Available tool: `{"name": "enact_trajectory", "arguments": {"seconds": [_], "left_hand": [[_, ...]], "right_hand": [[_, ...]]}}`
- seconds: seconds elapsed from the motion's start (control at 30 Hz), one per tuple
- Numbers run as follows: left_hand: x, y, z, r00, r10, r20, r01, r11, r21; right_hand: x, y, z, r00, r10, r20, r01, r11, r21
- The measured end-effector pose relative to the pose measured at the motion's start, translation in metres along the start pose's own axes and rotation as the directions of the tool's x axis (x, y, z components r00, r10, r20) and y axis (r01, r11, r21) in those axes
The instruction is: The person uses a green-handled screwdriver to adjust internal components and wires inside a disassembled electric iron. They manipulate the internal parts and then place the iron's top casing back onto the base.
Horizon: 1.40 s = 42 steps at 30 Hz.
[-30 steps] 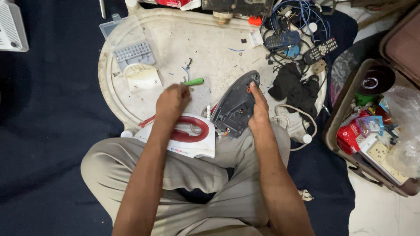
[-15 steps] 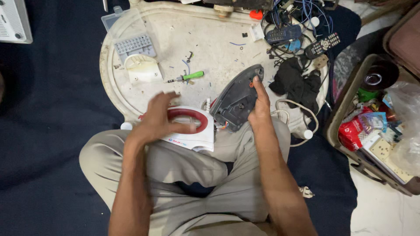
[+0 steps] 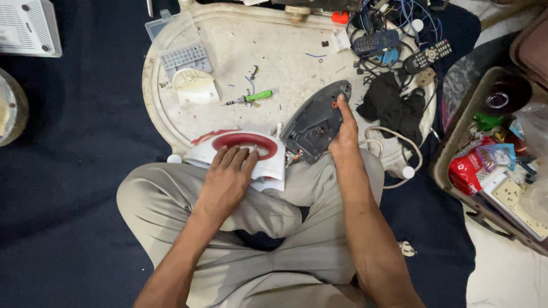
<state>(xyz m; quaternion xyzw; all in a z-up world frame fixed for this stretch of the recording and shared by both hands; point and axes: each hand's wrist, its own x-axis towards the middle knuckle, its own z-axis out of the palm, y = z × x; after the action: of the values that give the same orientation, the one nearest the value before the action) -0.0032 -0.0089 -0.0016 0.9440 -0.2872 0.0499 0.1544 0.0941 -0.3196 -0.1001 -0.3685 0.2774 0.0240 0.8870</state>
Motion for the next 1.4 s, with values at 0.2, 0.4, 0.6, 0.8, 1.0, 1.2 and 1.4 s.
{"name": "enact_trajectory", "arguments": {"seconds": [0.2, 0.4, 0.6, 0.8, 1.0, 1.2, 1.4], "left_hand": [[0.029, -0.001, -0.036, 0.992, 0.098, -0.074, -0.092, 0.992, 0.087], [0.097, -0.006, -0.047, 0.957, 0.289, 0.027, -0.283, 0.909, 0.306], [0.175, -0.013, -0.011, 0.826, 0.554, 0.104, -0.520, 0.677, 0.521], [0.215, -0.033, 0.023, 0.684, 0.714, 0.149, -0.643, 0.494, 0.585], [0.208, -0.056, 0.025, 0.904, 0.331, -0.271, -0.273, 0.934, 0.230], [0.098, -0.061, 0.020, 0.721, -0.520, -0.458, 0.288, 0.826, -0.484], [0.015, -0.044, 0.056, 0.653, -0.743, -0.150, 0.559, 0.605, -0.567]], "right_hand": [[0.002, -0.004, -0.001, 1.000, -0.024, -0.005, 0.024, 0.999, 0.023], [0.005, -0.006, -0.001, 0.996, -0.080, -0.041, 0.081, 0.996, 0.024], [0.009, -0.006, -0.002, 0.987, -0.151, -0.053, 0.150, 0.988, -0.019], [0.026, -0.001, -0.010, 0.980, -0.171, -0.097, 0.172, 0.985, 0.003], [0.035, 0.004, -0.022, 0.980, -0.166, -0.108, 0.171, 0.985, 0.040], [0.038, 0.007, -0.025, 0.986, -0.136, -0.099, 0.145, 0.986, 0.080], [0.040, 0.007, -0.024, 0.992, -0.090, -0.083, 0.096, 0.992, 0.077]]}}
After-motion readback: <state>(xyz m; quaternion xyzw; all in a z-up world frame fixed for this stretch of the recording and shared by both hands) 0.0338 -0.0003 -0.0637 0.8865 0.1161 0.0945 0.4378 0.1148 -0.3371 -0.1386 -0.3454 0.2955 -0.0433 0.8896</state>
